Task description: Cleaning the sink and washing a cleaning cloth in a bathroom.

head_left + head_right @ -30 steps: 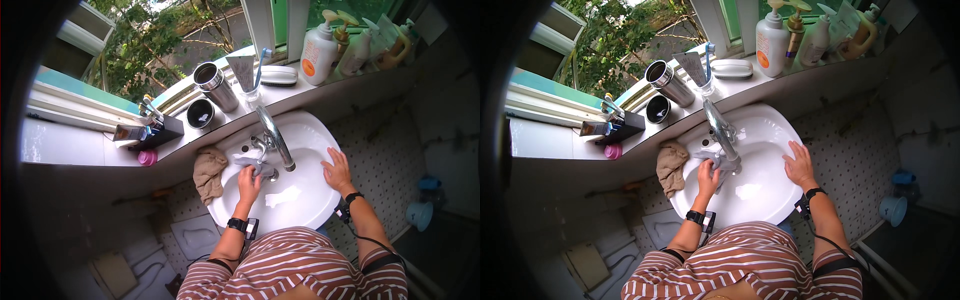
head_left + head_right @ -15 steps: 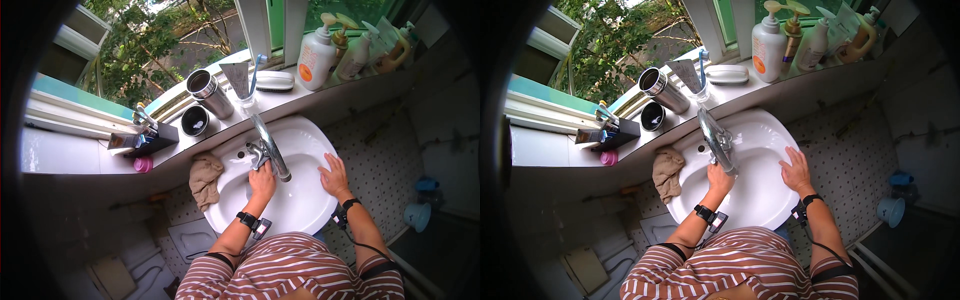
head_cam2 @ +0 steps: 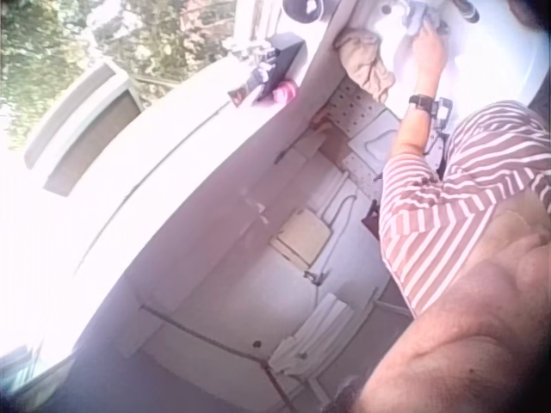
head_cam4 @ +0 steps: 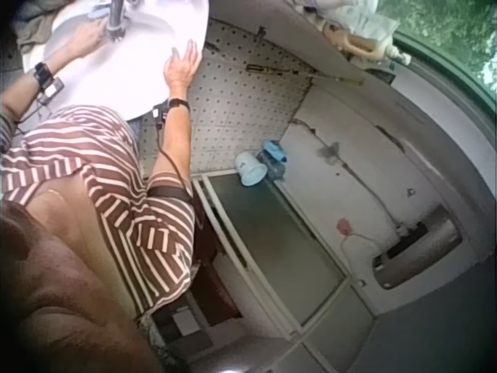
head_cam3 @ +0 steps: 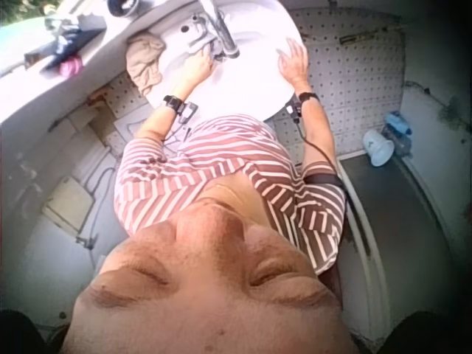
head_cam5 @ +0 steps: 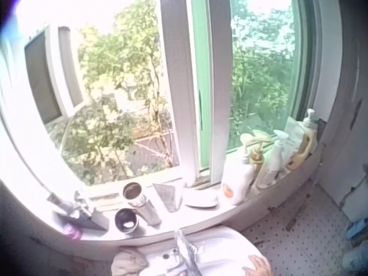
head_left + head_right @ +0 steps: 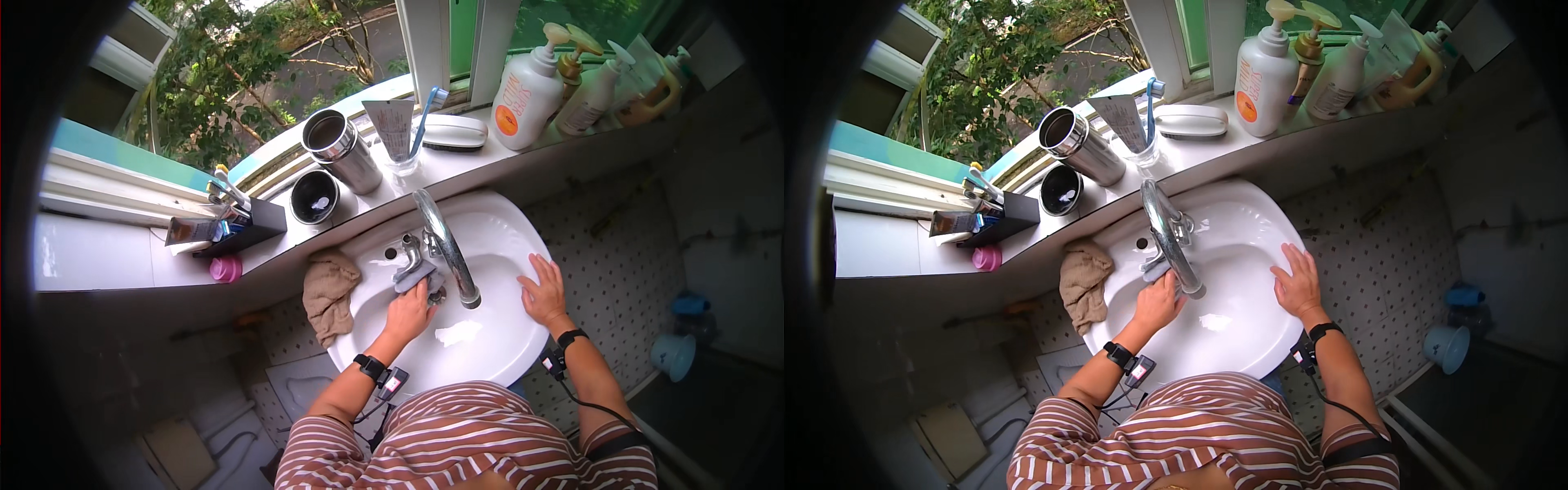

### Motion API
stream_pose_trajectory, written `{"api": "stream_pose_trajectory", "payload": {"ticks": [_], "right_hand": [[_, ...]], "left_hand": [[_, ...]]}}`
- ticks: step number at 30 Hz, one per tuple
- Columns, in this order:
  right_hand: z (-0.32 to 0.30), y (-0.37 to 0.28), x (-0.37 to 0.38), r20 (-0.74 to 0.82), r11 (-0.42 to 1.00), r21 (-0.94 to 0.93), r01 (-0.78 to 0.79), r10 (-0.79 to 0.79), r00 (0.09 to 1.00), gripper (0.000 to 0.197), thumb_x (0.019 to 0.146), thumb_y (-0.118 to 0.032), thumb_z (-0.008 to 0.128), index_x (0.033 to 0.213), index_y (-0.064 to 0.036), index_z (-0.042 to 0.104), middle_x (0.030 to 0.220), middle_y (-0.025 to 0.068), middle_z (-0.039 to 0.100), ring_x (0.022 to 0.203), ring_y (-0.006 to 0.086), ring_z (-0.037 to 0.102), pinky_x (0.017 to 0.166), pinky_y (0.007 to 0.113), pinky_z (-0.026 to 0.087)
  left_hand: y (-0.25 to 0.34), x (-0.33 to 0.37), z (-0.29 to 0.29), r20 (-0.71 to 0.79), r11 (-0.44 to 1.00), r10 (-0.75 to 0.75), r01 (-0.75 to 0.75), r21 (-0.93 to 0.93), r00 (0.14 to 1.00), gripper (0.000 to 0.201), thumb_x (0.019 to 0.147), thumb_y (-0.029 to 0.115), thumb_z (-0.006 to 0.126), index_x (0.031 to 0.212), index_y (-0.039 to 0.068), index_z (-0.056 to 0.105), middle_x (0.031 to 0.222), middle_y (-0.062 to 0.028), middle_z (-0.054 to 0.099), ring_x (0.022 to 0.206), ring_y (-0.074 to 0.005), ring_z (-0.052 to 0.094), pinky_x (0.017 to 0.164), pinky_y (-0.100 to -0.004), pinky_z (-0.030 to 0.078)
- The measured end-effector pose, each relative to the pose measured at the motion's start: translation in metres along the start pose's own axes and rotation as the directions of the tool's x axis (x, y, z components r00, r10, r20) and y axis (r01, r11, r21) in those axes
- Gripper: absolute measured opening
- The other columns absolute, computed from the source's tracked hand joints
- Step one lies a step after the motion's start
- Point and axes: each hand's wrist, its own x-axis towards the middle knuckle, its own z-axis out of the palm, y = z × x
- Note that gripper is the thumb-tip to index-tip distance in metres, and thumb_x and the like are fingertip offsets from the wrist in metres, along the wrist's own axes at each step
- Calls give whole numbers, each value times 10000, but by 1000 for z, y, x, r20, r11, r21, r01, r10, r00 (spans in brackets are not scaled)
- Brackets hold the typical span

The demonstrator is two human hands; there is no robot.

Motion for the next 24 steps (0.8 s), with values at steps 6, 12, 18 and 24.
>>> {"api": "stream_pose_trajectory", "payload": {"ticks": [6,12,18,24], "right_hand": [[1,-2,2,11,1000,-22,-1,2,1000,206,681,-85,595,876,-117,655,1274,168,432,1215,304,377,1007,450,280],[1,-2,2,12,1000,-25,-13,13,1000,213,683,-84,591,882,-123,656,1276,164,435,1218,300,378,1010,449,280],[1,-2,0,17,1000,-20,-17,18,1000,219,679,-77,595,883,-126,658,1278,159,437,1223,298,373,1015,447,276],[2,-1,1,6,1000,-3,-13,13,1000,214,681,-70,595,879,-120,657,1279,162,433,1219,301,375,1014,446,277]], "left_hand": [[35,16,37,-91,985,-129,117,-123,987,575,743,233,653,1187,-10,380,936,-210,555,703,-361,598,590,-416,500],[48,42,9,-50,955,-194,177,-237,980,496,708,207,691,1078,16,421,937,-206,554,742,-376,597,602,-434,498],[59,49,-9,-76,924,-312,284,-257,947,514,687,205,705,1062,14,410,938,-203,556,762,-386,596,625,-444,498],[48,49,4,-80,938,-285,260,-228,955,489,687,176,696,1070,32,428,948,-203,558,775,-397,590,642,-469,490]]}}
